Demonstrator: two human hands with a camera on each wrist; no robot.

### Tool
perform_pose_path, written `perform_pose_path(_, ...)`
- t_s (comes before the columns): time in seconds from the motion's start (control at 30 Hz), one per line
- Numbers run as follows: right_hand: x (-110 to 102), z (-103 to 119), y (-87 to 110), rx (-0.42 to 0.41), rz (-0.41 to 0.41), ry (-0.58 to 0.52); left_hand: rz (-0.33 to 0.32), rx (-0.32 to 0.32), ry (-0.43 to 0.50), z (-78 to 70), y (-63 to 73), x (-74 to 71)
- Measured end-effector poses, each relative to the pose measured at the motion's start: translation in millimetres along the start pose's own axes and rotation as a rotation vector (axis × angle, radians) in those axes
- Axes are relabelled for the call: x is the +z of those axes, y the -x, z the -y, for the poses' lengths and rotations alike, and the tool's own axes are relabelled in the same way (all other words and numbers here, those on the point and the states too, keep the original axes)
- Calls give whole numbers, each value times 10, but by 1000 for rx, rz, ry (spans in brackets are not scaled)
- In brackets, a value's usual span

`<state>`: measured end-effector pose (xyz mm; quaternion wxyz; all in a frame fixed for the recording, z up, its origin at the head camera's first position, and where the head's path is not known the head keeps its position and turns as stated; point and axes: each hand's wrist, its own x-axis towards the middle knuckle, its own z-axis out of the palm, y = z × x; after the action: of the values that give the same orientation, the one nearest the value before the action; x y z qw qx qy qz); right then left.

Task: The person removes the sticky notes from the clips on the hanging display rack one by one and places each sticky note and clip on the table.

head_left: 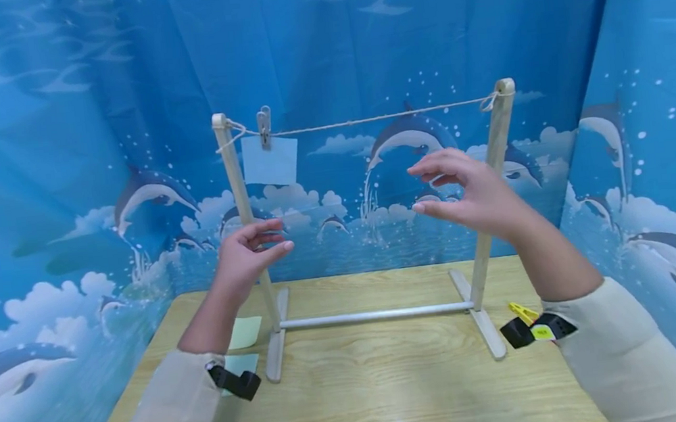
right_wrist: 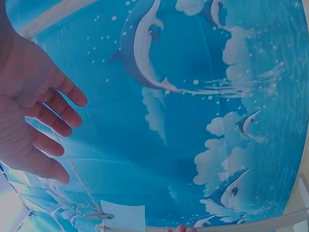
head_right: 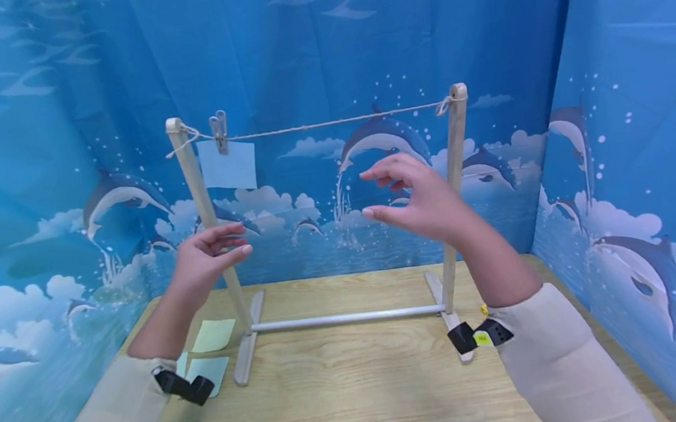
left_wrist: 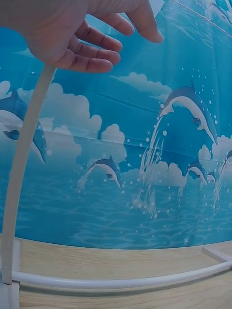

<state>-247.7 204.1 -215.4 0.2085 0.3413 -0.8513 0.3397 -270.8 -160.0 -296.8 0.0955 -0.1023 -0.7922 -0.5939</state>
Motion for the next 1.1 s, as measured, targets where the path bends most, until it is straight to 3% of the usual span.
perform_pose_path(0.43,19,223,-374,-53,25,12,-21,-17,38,-115,-123,117)
perform_pose_path(0.87,156,512,-804,-63,73,-59,-57,-34,194,-124,-253,238)
perform_pose_path(1.1,241,580,-938,-31,45,-45,-103,-51,296,-127,-337,334)
